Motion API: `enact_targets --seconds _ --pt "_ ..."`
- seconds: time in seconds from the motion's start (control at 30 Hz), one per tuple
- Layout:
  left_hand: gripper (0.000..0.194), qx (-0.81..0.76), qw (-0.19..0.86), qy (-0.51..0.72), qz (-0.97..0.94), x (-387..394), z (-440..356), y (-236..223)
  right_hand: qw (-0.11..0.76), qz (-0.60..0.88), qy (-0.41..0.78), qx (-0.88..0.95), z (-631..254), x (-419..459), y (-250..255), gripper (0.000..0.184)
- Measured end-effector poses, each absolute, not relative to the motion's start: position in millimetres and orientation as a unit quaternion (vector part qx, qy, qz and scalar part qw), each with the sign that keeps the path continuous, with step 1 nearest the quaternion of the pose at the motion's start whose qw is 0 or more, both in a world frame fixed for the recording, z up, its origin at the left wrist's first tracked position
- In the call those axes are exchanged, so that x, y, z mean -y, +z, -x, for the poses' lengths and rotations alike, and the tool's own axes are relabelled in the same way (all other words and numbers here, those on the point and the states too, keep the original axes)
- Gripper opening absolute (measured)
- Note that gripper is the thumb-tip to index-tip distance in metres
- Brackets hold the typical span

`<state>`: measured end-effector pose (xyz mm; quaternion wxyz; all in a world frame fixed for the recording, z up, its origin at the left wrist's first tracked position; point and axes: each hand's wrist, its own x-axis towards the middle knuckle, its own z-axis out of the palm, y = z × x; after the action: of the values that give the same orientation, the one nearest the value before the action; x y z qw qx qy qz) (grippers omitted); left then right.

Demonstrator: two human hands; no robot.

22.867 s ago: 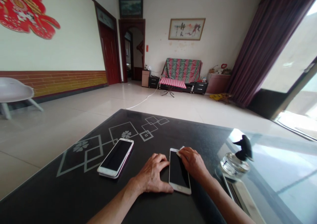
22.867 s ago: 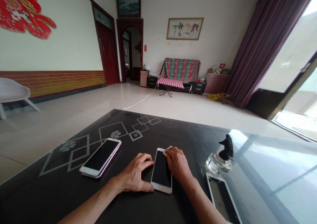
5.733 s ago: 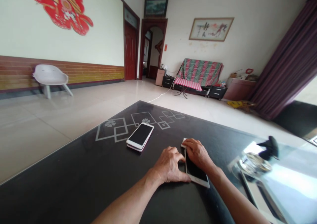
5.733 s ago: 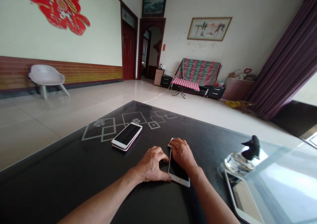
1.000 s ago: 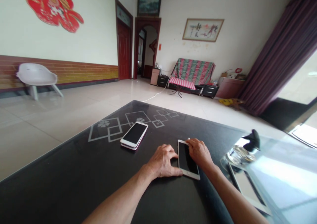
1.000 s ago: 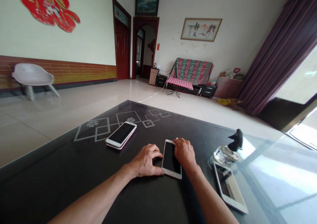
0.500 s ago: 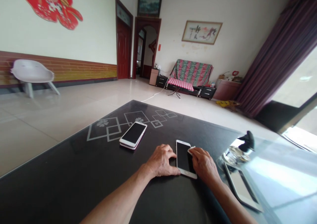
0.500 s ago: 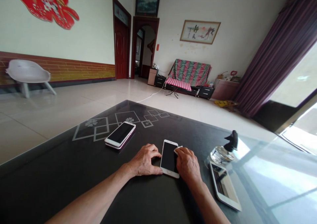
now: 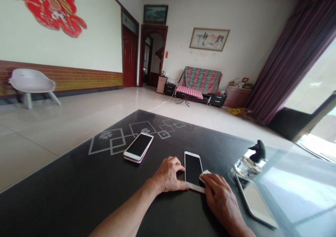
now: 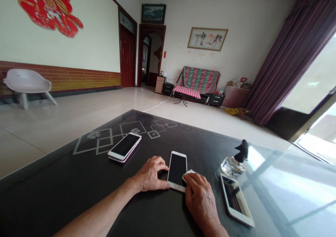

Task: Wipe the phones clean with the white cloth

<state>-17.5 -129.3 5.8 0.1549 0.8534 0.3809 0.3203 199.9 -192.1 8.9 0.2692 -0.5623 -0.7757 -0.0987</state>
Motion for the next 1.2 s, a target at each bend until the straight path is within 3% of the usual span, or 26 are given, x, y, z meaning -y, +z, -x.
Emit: enact_targets --seconds 1.2 --pt "0.039 -0.388 0.196 0.319 -0.842 137.2 15.1 17.0 0.319 0.559 -0.047 0.764 -188.9 211.3 19.6 0.019"
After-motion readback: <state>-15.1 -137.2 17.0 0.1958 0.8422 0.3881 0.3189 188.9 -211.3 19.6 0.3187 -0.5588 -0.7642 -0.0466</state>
